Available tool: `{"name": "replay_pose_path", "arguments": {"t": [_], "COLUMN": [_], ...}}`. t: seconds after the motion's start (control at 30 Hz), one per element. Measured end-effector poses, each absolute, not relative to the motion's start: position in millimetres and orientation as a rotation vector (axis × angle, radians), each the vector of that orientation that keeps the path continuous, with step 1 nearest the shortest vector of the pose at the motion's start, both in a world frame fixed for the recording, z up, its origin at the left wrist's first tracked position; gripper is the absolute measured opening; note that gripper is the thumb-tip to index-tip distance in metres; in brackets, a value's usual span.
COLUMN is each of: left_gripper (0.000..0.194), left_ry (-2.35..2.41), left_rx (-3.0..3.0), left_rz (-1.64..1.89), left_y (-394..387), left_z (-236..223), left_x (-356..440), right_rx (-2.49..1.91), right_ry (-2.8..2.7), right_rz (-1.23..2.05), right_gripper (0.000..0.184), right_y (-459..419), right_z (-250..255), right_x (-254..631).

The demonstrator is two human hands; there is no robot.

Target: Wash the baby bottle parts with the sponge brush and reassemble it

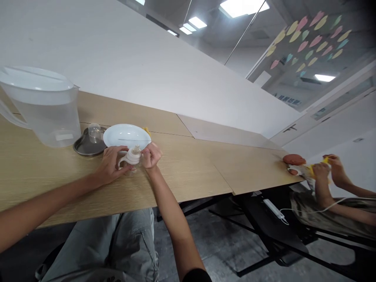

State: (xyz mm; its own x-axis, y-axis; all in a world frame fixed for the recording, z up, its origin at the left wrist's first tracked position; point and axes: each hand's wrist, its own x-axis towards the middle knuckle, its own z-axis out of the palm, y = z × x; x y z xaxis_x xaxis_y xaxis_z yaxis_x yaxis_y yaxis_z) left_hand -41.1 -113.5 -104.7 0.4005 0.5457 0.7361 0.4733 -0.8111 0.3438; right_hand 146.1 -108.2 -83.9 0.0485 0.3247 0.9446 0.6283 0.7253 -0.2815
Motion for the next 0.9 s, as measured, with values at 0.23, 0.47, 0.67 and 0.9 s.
{"name": "replay_pose_path", "arguments": {"t": [0.23,0.47,0.67,0.9], "left_gripper": [0.046,0.064,0.049,0.052], "left_ry": [0.889,0.845,0.873,0.929], "left_rx": [2.638,2.586,2.59,2.563], "left_rz": [1.281,1.279,1.262,1.228], "left_y": [-116,-112,-116,-115], "left_z": [-98,-102,-98,-96], "left_x": [-42,-45,-44,-41], "right_rx": [-0.561,-0.623,-0.644,-0.776], "right_ry": [-1.714,-1.912,-1.777,-1.356], "right_rz": [-0.48,-0.562,-0.395,-0.338], "right_gripper": [0.042,0.038,0.037,0.035], "right_y": [-113,-116,-119,-118], "right_z": [-89,-93,-93,-85], "right_x": [144,135,134,130]}}
